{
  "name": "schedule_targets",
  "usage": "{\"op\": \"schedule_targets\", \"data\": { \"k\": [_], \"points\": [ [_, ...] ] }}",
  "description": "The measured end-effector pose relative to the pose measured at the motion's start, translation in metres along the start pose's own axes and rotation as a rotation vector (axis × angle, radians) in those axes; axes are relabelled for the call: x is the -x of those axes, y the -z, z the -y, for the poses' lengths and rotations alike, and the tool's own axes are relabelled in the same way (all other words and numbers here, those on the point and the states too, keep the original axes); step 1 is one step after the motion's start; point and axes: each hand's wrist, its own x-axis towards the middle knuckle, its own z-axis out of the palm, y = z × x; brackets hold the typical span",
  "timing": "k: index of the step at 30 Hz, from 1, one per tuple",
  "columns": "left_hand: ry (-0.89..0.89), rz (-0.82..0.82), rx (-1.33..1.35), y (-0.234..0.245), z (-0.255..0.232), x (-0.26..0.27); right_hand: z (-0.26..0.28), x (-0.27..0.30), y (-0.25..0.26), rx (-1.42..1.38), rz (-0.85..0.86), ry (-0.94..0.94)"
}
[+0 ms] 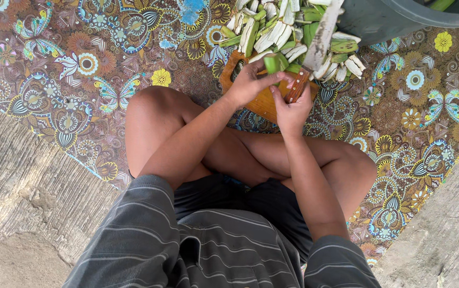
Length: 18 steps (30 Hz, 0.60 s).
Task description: The person sits cross-legged and uses a knife to peel and cut green vegetables on a wooden board. They place the cut pieces into a purple bowl and the remaining vegetables into a bucket of water.
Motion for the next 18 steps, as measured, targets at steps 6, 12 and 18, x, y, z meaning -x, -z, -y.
{"op": "schedule_targets", "data": {
  "k": [6,12,18],
  "points": [
    [0.186,0.067,0.713,0.007,0.012,-0.016,0.022,-0.009,0.008,-0.091,0.089,0.024],
    [0.148,0.171,0.715,0.004,0.017,-0.009,-0.012,-0.006,0.010,-0.269,0.127,-0.286],
    [0.216,0.164,0.606,0.003,0.019,-0.008,-0.044,-0.002,0.003,-0.520,0.128,-0.387]
  ]
}}
